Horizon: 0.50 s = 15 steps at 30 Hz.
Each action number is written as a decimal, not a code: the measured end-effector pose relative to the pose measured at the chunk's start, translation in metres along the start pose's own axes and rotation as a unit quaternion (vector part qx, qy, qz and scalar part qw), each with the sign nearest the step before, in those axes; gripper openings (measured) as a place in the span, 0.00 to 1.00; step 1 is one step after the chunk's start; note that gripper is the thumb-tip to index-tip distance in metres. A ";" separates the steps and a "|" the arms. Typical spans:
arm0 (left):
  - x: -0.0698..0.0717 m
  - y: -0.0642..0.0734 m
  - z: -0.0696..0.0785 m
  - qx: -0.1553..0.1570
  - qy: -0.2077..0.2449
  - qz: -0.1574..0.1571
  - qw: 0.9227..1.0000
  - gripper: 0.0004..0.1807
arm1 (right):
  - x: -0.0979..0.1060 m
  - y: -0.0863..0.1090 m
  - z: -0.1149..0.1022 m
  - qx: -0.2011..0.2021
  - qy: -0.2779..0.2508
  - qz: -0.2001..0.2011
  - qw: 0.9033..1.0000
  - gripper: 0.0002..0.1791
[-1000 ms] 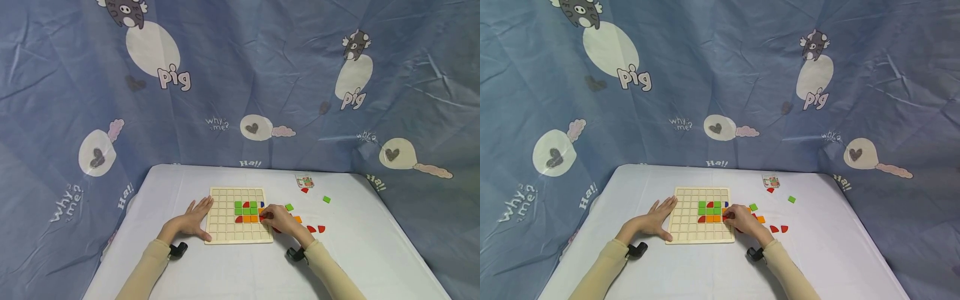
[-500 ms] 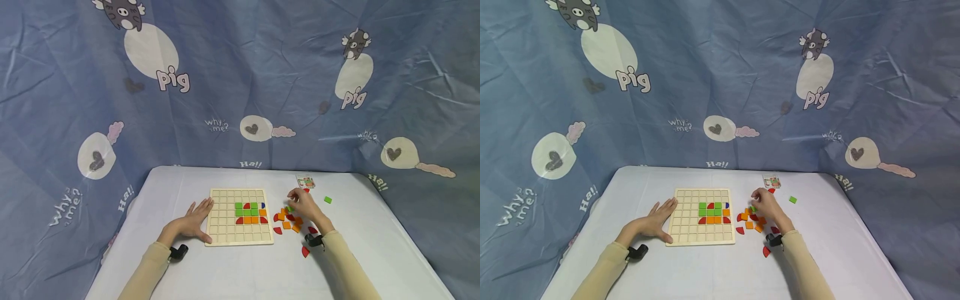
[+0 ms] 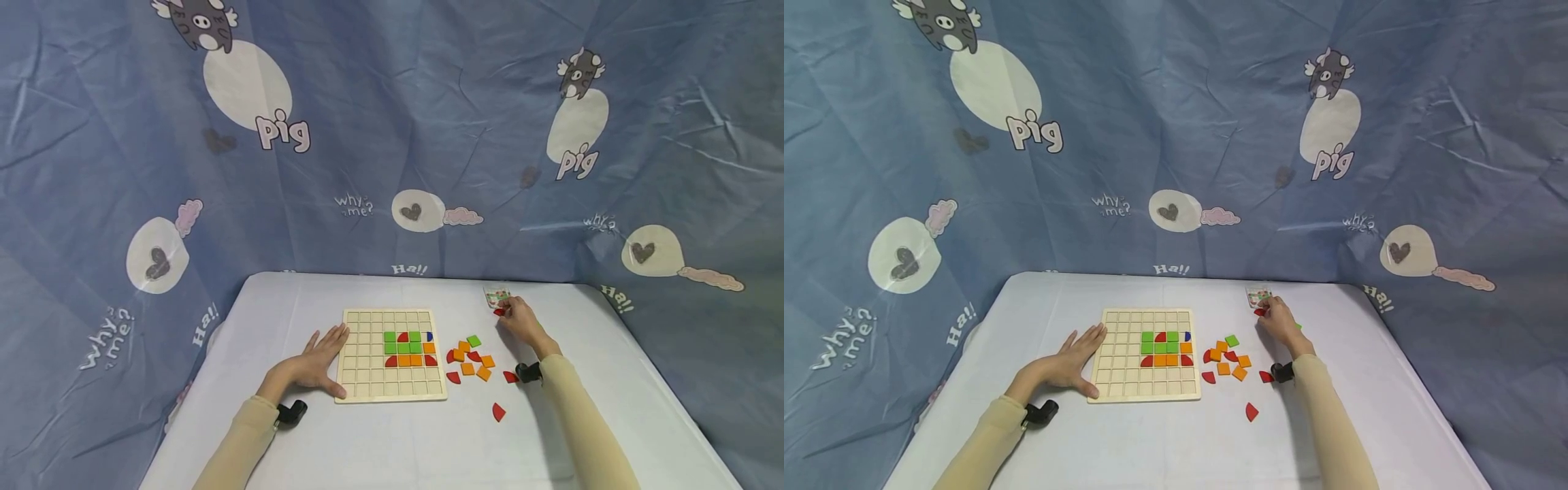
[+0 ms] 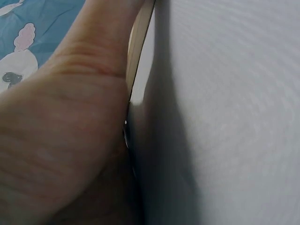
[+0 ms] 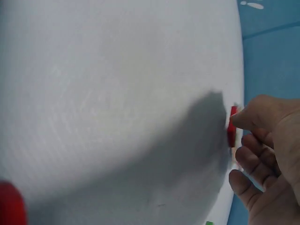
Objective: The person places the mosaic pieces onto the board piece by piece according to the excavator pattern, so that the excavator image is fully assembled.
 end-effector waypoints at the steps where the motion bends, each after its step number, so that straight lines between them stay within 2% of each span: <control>1: -0.001 0.000 0.000 -0.002 0.001 0.001 1.000 0.77 | -0.002 -0.001 0.002 -0.004 0.006 -0.007 1.000 0.18; 6: -0.003 -0.001 0.000 -0.006 0.009 0.004 1.000 0.77 | -0.007 -0.004 0.007 -0.009 0.018 -0.034 0.999 0.16; 11: -0.002 -0.001 0.000 -0.001 0.011 0.006 1.000 0.77 | -0.003 -0.002 0.005 -0.015 0.020 -0.049 0.998 0.12; 15: -0.001 -0.001 -0.002 0.002 0.009 0.003 1.000 0.77 | 0.001 0.001 0.000 -0.052 0.042 -0.082 0.994 0.13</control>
Point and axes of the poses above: each hand's wrist, its own y-axis away from the middle knuckle, its own x-axis out of the back of the hand, z = x × y, the point moved 3 cm from there along -y, towards the middle knuckle, and after that the axes turned 8 degrees about y, right-handed, at the moved point
